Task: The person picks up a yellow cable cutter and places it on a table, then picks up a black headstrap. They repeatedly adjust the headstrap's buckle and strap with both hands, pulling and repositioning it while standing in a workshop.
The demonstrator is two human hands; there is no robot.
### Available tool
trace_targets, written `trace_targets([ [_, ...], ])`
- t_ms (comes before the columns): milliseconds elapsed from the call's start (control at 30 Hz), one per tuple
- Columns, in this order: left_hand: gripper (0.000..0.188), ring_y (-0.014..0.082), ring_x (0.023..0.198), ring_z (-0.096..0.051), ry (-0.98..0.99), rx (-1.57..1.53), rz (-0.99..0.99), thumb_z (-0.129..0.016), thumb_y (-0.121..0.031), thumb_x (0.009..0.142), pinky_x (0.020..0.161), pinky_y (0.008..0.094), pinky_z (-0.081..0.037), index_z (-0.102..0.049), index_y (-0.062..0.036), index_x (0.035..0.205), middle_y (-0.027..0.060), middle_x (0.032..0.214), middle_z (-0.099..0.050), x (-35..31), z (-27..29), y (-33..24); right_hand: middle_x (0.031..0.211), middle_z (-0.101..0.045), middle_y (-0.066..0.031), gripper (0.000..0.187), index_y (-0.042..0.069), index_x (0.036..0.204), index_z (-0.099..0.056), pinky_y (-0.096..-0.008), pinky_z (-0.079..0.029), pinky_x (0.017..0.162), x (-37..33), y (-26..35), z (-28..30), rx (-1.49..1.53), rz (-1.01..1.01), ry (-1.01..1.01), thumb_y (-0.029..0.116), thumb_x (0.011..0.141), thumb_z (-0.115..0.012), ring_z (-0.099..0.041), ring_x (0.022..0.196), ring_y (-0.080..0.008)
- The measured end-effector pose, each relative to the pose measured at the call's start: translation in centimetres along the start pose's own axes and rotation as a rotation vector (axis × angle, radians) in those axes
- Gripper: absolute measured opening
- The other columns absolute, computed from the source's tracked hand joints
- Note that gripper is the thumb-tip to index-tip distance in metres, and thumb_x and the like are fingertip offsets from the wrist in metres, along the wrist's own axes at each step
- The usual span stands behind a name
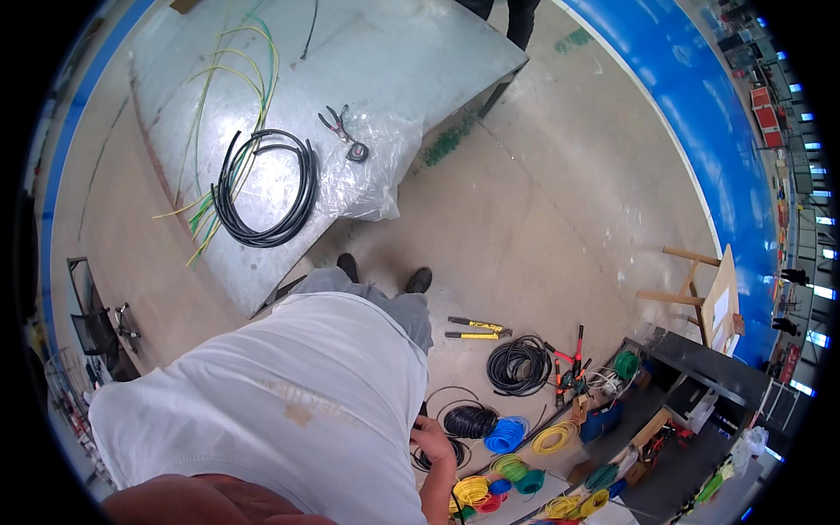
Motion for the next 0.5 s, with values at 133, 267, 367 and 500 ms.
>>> trace_targets([
  [133, 0.04, 0.0204, 0.07, -0.06, 0.018, -0.054, -0.018, -0.056, -0.048, 0.103, 0.064, 0.037, -0.05, -0.063, -0.0095, 0.091, 0.0051, 0.07, -0.058, 0.5, 0.7, -1.4, 0.097, -0.073, -0.0021, 0.036, -0.002, 0.123, -0.071, -0.0251, -0.051, 0.074, -4.0, -0.5, -0.2, -0.054, 0.017, 0.187, 0.012, 0.089, -0.074, -0.064, 0.083, -0.0074],
  [267, 0.043, 0.0191, 0.068, -0.06, 0.007, -0.193, -0.014, -0.055, -0.05, 0.103, 0.063, 0.0362, -0.049, -0.062, -0.0097, 0.089, 0.0036, 0.068, -0.057, -0.4, 1.0, 0.5, 0.096, -0.074, -0.0051, 0.025, -0.004, 0.11, -0.075, -0.0259, -0.052, 0.081, -7.2, 2.1, 2.0, 0.115, 0.034, 0.189, 0.006, 0.088, -0.074, -0.066, 0.089, -0.0103],
  [367, 0.045, 0.0182, 0.066, -0.059, 0.029, -0.281, -0.03, -0.055, -0.051, 0.104, 0.062, 0.0356, -0.049, -0.062, -0.0099, 0.087, 0.0025, 0.066, -0.056, -0.9, 1.9, 0.5, 0.093, -0.074, -0.0125, 0.008, -0.005, 0.085, -0.076, -0.03, -0.052, 0.083, -6.1, 6.4, 4.0, 0.317, 0.463, -0.136, -0.003, 0.083, -0.068, -0.069, 0.086, -0.0205],
  [500, 0.048, 0.0169, 0.064, -0.058, 0.269, -0.54, -0.098, -0.054, -0.053, 0.104, 0.06, 0.0349, -0.049, -0.061, -0.0101, 0.085, 0.001, 0.064, -0.055, 0.9, -1.4, -3.3, 0.067, -0.042, 0.0025, 0.028, 0.006, 0.132, -0.058, -0.0251, -0.03, 0.046, -5.1, 15.1, 7.5, 0.819, 1.132, -0.389, 0.016, 0.106, -0.057, -0.034, 0.051, -0.0065],
])
Point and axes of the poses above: each hand's wrist, its own x-axis towards the middle knuckle, its own z-axis out of the back of the hand, y = z × x, the point moved 5 cm from there along x, towards the middle knuckle
